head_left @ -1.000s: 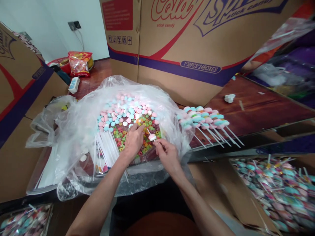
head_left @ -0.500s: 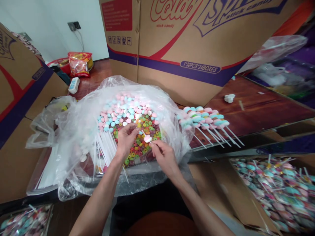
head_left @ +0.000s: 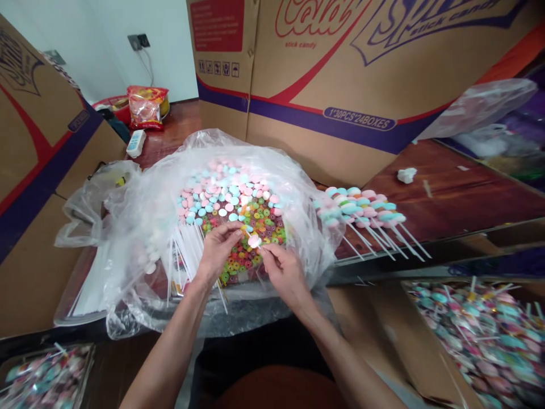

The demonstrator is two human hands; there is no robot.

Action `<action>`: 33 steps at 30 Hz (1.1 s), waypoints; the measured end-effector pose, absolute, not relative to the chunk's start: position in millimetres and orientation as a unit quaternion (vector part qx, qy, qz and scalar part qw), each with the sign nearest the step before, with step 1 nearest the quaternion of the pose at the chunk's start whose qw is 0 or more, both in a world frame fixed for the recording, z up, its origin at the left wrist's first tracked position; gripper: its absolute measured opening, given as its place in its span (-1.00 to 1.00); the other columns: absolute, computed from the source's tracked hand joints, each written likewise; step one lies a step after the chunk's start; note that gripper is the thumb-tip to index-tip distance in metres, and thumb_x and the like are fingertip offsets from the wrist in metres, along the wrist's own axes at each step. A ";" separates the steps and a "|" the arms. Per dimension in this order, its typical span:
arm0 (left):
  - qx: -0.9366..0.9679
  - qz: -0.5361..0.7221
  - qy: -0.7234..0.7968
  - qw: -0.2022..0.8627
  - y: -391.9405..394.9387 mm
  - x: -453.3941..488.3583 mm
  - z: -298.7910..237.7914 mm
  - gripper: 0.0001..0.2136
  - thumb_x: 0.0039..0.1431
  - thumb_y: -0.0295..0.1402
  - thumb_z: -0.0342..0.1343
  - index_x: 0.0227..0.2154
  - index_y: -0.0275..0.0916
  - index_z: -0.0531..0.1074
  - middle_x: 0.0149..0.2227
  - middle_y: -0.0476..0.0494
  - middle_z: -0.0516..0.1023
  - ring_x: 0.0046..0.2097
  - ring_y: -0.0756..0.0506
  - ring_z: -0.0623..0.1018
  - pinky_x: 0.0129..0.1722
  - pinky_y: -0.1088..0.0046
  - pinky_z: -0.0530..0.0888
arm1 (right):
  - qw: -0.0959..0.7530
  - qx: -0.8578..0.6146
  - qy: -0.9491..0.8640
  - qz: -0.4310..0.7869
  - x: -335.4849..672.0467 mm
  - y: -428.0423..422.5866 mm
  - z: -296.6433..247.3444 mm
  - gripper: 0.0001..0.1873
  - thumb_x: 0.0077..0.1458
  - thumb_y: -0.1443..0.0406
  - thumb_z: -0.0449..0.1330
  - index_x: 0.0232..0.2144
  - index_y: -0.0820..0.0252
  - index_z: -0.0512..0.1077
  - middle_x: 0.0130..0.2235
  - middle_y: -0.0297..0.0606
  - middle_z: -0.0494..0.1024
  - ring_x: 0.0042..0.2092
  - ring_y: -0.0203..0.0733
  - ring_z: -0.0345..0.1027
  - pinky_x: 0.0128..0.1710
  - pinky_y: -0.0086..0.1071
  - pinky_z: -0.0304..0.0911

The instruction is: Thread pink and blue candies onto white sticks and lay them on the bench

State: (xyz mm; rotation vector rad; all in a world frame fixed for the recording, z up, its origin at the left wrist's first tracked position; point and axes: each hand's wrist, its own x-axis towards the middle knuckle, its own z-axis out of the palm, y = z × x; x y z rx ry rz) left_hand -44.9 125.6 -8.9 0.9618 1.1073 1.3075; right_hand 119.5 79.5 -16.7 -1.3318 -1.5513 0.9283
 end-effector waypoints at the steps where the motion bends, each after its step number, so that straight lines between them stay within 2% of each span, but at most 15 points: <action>1: 0.407 0.557 0.472 0.549 124.6 -44.0 -8.7 -0.74 -0.11 -0.25 0.42 -0.33 -0.23 0.63 -0.36 -0.02 0.61 -0.35 0.04 0.49 -0.28 0.52 0.42 | 0.438 -0.535 -0.620 0.370 117.8 79.3 -17.7 -0.72 0.28 0.19 0.06 -0.37 0.20 0.47 -0.54 -0.35 0.37 -0.50 -0.28 0.20 -0.51 -0.44 0.09; 6: 0.380 0.564 0.467 0.565 120.6 -39.8 -8.1 -0.65 -0.13 -0.27 0.43 -0.22 -0.23 0.60 -0.31 -0.06 0.65 -0.26 -0.01 0.56 -0.17 0.46 0.47 | 0.479 -0.530 -0.597 0.365 107.5 77.4 -22.7 -0.74 0.29 0.20 0.06 -0.29 0.22 0.48 -0.52 -0.36 0.38 -0.51 -0.30 0.21 -0.49 -0.45 0.15; 9: 0.369 0.567 0.482 0.557 121.0 -41.3 -8.9 -0.59 -0.13 -0.27 0.43 -0.16 -0.24 0.57 -0.32 -0.08 0.66 -0.30 -0.02 0.58 -0.18 0.43 0.49 | 0.501 -0.525 -0.584 0.364 106.2 76.4 -22.5 -0.74 0.30 0.21 0.06 -0.28 0.22 0.49 -0.53 -0.38 0.37 -0.53 -0.32 0.19 -0.50 -0.47 0.14; 12: 0.371 0.585 0.505 0.514 123.2 -44.0 -10.8 -0.66 -0.12 -0.28 0.41 -0.23 -0.25 0.59 -0.31 -0.09 0.66 -0.32 -0.02 0.58 -0.20 0.42 0.50 | 0.496 -0.514 -0.595 0.370 108.9 75.2 -21.4 -0.75 0.29 0.21 0.06 -0.29 0.22 0.49 -0.52 -0.37 0.38 -0.52 -0.32 0.20 -0.50 -0.47 0.14; 17: 0.406 0.596 0.526 0.450 122.7 -42.9 -13.7 -0.75 -0.02 -0.27 0.35 -0.26 -0.22 0.61 -0.23 -0.11 0.67 -0.17 -0.07 0.60 -0.11 0.39 0.50 | 0.450 -0.512 -0.624 0.382 111.6 73.4 -23.3 -0.75 0.29 0.21 0.07 -0.32 0.21 0.48 -0.52 -0.36 0.38 -0.50 -0.31 0.21 -0.51 -0.47 0.11; 22: 0.412 0.586 0.548 0.431 117.3 -40.8 -13.2 -0.78 0.05 -0.22 0.31 -0.27 -0.21 0.62 -0.25 -0.08 0.66 -0.23 -0.06 0.58 -0.16 0.41 0.50 | 0.432 -0.525 -0.629 0.378 110.0 74.1 -24.3 -0.74 0.30 0.21 0.06 -0.35 0.20 0.45 -0.54 -0.37 0.37 -0.51 -0.29 0.22 -0.51 -0.47 0.09; 27: 0.310 0.602 0.510 0.529 114.4 -43.1 -9.2 -0.71 -0.08 -0.20 0.41 -0.29 -0.22 0.60 -0.31 -0.05 0.63 -0.25 -0.03 0.60 -0.23 0.48 0.52 | 0.437 -0.523 -0.635 0.365 107.1 72.7 -23.6 -0.75 0.31 0.23 0.04 -0.38 0.18 0.42 -0.55 -0.39 0.35 -0.52 -0.30 0.21 -0.51 -0.47 0.08; 33: 0.256 0.542 0.468 0.649 112.5 -49.9 -1.3 -0.64 -0.23 -0.36 0.48 -0.29 -0.26 0.58 -0.33 -0.04 0.61 -0.29 0.04 0.57 -0.23 0.55 0.50 | 0.443 -0.504 -0.677 0.302 103.7 73.1 -21.1 -0.73 0.31 0.27 0.02 -0.43 0.18 0.37 -0.57 -0.42 0.29 -0.54 -0.33 0.15 -0.51 -0.45 0.03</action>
